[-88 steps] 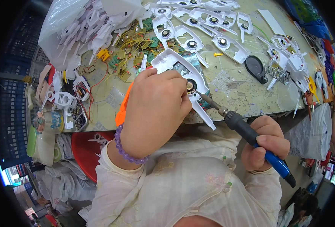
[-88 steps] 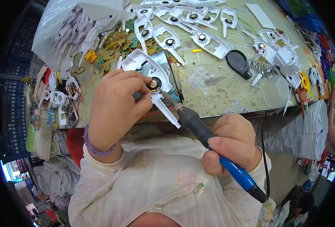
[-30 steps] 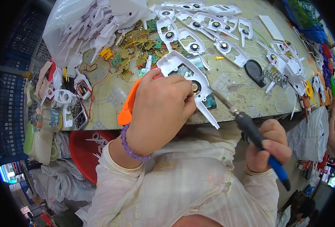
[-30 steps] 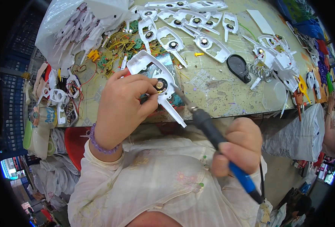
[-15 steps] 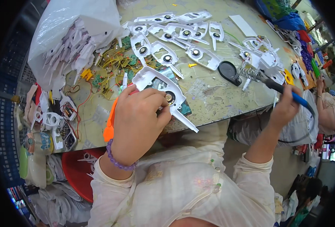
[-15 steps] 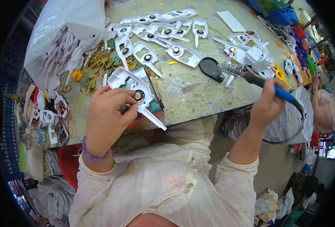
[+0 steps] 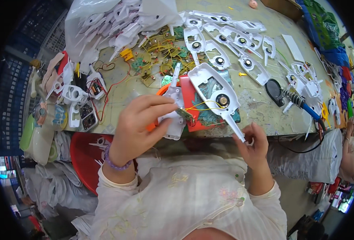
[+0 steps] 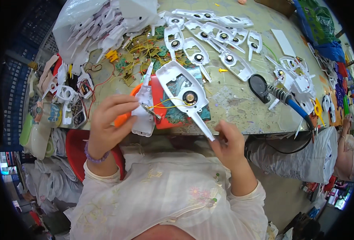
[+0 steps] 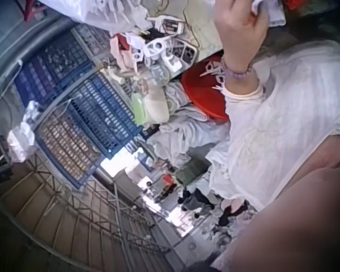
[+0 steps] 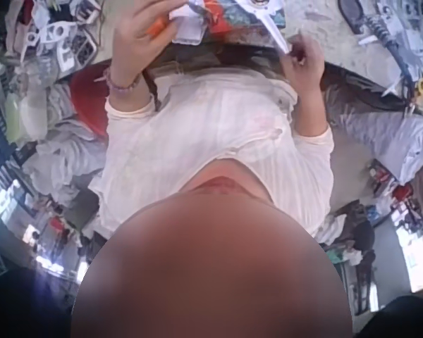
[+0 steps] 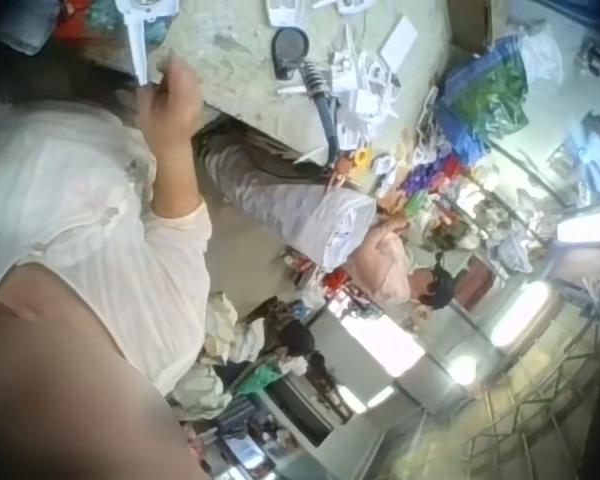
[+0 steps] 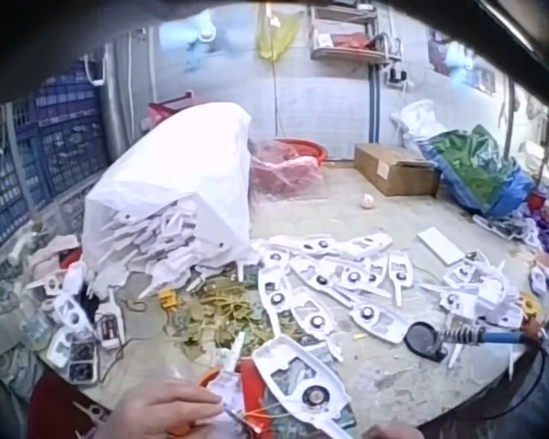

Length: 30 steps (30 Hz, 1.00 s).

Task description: The person is soldering small electronic components and wires onto plastic toy parts at a factory workbench.

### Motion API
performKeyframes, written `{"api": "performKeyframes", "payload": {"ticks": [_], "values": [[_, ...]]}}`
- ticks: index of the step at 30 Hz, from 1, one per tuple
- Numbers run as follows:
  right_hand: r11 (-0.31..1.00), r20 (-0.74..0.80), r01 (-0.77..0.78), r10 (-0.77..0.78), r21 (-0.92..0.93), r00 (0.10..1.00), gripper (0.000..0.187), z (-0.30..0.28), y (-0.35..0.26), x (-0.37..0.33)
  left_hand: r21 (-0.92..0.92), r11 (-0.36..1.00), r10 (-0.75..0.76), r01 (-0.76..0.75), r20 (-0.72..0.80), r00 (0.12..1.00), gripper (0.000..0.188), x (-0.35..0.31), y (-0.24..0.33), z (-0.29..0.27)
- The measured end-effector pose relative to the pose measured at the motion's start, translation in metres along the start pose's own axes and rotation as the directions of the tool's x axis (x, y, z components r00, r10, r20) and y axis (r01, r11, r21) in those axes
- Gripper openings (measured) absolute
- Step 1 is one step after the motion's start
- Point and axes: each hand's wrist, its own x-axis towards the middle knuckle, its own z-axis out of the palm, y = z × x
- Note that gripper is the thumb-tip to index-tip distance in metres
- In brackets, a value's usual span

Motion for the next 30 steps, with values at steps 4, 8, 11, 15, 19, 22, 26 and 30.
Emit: {"api": "performKeyframes", "payload": {"ticks": [4, 8, 11, 15, 19, 22, 26, 30], "values": [[0.962, 0.138, 0.272, -0.272, 0.019, 0.952, 0.044, 0.006, -0.021, 0.049, 0.033, 0.999, -0.010, 0.009, 0.026, 1.000, 0.027, -0.004, -0.013, 0.010], [0.905, 0.166, 0.424, -0.422, 0.023, 0.891, 0.030, -0.001, -0.053, 0.091, -0.034, 0.999, -0.034, 0.033, -0.021, 0.999, 0.022, -0.009, -0.020, 0.007], [0.822, 0.225, 0.570, -0.554, -0.010, 0.802, 0.026, 0.014, -0.079, 0.136, 0.017, 0.997, 0.071, -0.070, -0.085, 0.994, 0.019, -0.014, -0.032, 0.006], [0.882, 0.379, 0.471, -0.430, -0.020, 0.820, 0.026, 0.038, -0.103, 0.188, 0.175, 0.970, 0.195, -0.168, -0.150, 0.969, 0.017, -0.014, -0.033, 0.005], [0.885, 0.565, -0.407, 0.220, 0.228, 0.795, 0.028, 0.065, -0.092, 0.222, 0.198, 0.967, 0.200, -0.162, -0.187, 0.962, 0.014, -0.018, -0.037, 0.007], [0.684, 0.703, -0.716, 0.439, 0.142, 0.560, 0.026, 0.078, -0.044, 0.222, 0.254, 0.952, 0.211, -0.170, -0.144, 0.967, 0.013, -0.014, -0.041, 0.006], [0.654, 0.759, -0.732, 0.375, 0.190, 0.532, 0.020, 0.087, -0.027, 0.218, 0.237, 0.959, 0.171, -0.153, -0.058, 0.984, 0.012, -0.019, -0.048, 0.002], [0.799, 0.829, -0.599, 0.305, 0.044, 0.469, 0.020, 0.100, -0.001, 0.230, 0.168, 0.977, 0.134, -0.131, -0.007, 0.991, 0.013, -0.022, -0.053, -0.001]]}}
